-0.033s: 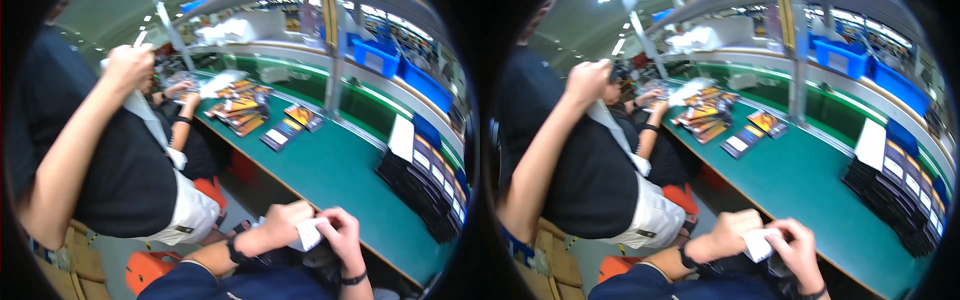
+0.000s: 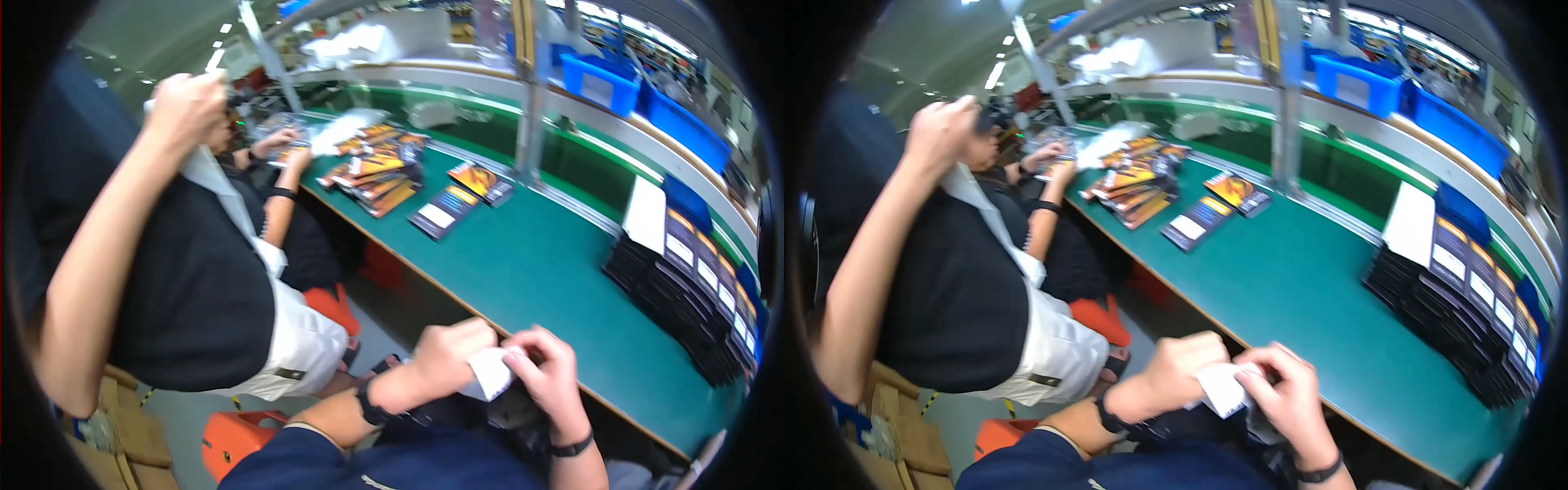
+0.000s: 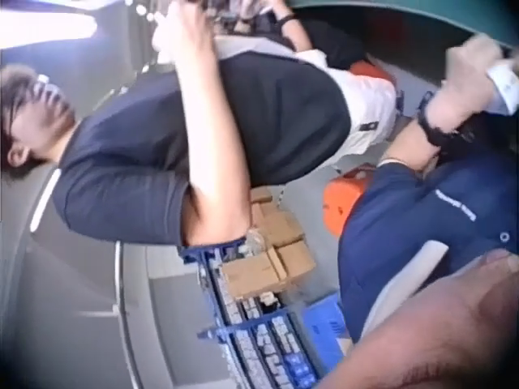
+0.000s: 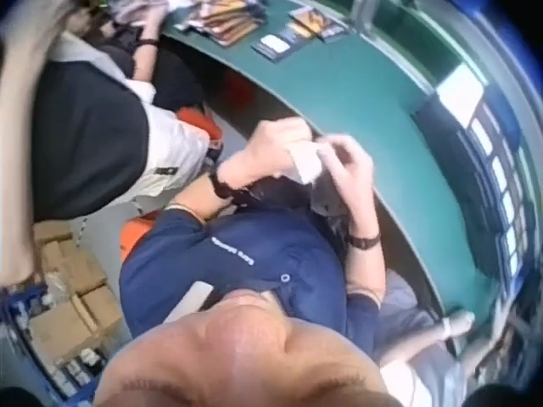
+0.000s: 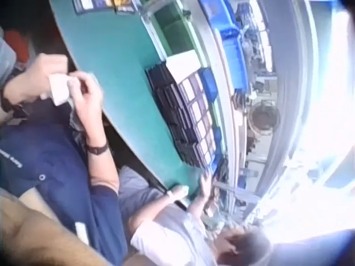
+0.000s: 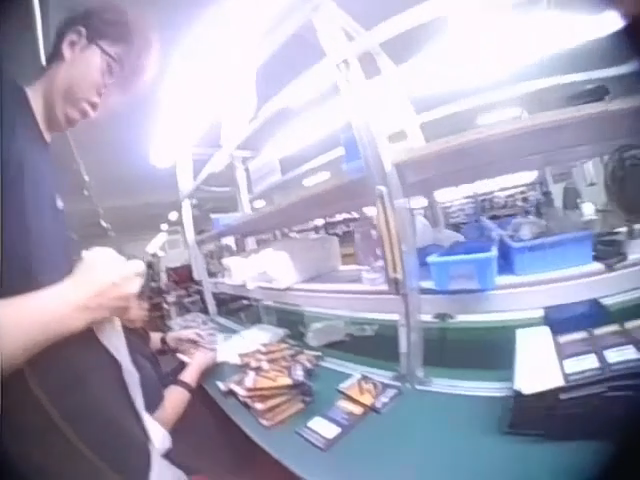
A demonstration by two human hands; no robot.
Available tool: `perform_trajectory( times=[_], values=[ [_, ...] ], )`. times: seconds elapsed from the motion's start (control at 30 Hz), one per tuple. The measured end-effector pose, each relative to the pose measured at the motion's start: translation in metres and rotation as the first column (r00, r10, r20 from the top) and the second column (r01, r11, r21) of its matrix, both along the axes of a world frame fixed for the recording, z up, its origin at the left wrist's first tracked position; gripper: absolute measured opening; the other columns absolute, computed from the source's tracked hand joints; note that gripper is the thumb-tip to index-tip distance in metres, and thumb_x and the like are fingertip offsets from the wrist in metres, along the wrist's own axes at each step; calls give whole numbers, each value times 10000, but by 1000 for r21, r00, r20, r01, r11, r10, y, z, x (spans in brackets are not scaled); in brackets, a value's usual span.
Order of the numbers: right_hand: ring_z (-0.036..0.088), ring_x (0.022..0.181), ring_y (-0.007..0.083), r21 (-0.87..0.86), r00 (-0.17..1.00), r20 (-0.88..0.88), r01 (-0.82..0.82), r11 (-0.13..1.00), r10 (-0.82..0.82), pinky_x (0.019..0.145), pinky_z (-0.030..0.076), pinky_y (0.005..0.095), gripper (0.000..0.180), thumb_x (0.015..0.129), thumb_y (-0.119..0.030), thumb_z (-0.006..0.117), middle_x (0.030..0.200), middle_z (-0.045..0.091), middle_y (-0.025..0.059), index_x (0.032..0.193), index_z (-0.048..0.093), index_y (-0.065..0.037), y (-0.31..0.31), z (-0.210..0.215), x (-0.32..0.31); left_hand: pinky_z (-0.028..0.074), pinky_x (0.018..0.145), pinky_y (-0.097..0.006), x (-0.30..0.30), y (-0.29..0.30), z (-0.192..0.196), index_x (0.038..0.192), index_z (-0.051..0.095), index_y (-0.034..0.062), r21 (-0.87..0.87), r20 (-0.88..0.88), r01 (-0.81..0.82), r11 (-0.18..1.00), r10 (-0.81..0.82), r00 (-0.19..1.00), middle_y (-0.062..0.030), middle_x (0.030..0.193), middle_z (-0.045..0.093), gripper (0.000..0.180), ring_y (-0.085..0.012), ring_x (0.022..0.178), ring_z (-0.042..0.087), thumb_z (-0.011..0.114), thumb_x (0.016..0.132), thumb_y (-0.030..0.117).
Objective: Applying stickers and labels to product boxes on a factory assembly line.
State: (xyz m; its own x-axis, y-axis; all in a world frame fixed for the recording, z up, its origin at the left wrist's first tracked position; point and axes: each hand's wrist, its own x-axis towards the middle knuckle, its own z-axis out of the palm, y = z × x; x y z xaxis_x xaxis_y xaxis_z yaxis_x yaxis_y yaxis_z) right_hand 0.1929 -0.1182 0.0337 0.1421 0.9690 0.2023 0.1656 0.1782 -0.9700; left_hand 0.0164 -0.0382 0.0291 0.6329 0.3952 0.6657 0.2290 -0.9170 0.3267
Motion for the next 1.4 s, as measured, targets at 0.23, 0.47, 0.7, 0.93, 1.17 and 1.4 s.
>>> perform_trajectory(
  times=[0.23,0.47,0.7,0.93,1.17,1.4],
  values=[
    [636,849,183,495,974,12,189,848,-224,739,530,297,94,834,14,724,1025,610,112,920,714,-23,31,13,0,515,838,-418,-47,112,5,757,599,40,17,49,-329,944,328,943,-150,1070,652,173,-344,964,626,745,725,128],
    [607,710,100,173,951,-77,310,935,-301,632,488,212,46,917,-23,669,869,648,56,906,665,22,32,20,46,366,1093,-454,-50,169,-14,737,577,44,-224,-259,-139,964,79,963,-133,1445,532,180,-396,1372,419,719,779,147],
    [588,698,54,-32,911,126,399,916,-393,653,479,217,79,892,-65,720,766,665,3,892,680,4,30,8,66,354,1074,-546,11,34,-26,755,593,43,-174,-269,141,975,-185,945,-173,1424,524,183,-367,1389,403,724,804,161],
    [534,599,86,-148,901,395,257,955,-181,565,445,274,168,881,-161,738,664,614,49,873,675,-6,57,12,71,354,1100,-560,7,45,-32,765,595,58,-256,-42,287,923,-307,951,-150,1352,584,157,-328,1301,529,729,800,132],
    [516,623,38,-261,902,427,194,946,-68,568,435,231,171,891,-163,742,676,616,-1,872,682,-5,69,8,49,460,1008,-434,1,51,-50,755,614,50,-215,188,241,947,-202,961,-171,1259,567,213,-362,1213,545,792,762,167],
    [561,566,103,-227,899,420,236,945,-123,538,458,283,158,873,-143,741,673,656,95,881,692,6,63,7,38,480,966,-425,1,53,-58,753,616,42,-197,213,296,935,-253,944,-162,1232,587,213,-352,1178,564,802,740,146]
  ],
)
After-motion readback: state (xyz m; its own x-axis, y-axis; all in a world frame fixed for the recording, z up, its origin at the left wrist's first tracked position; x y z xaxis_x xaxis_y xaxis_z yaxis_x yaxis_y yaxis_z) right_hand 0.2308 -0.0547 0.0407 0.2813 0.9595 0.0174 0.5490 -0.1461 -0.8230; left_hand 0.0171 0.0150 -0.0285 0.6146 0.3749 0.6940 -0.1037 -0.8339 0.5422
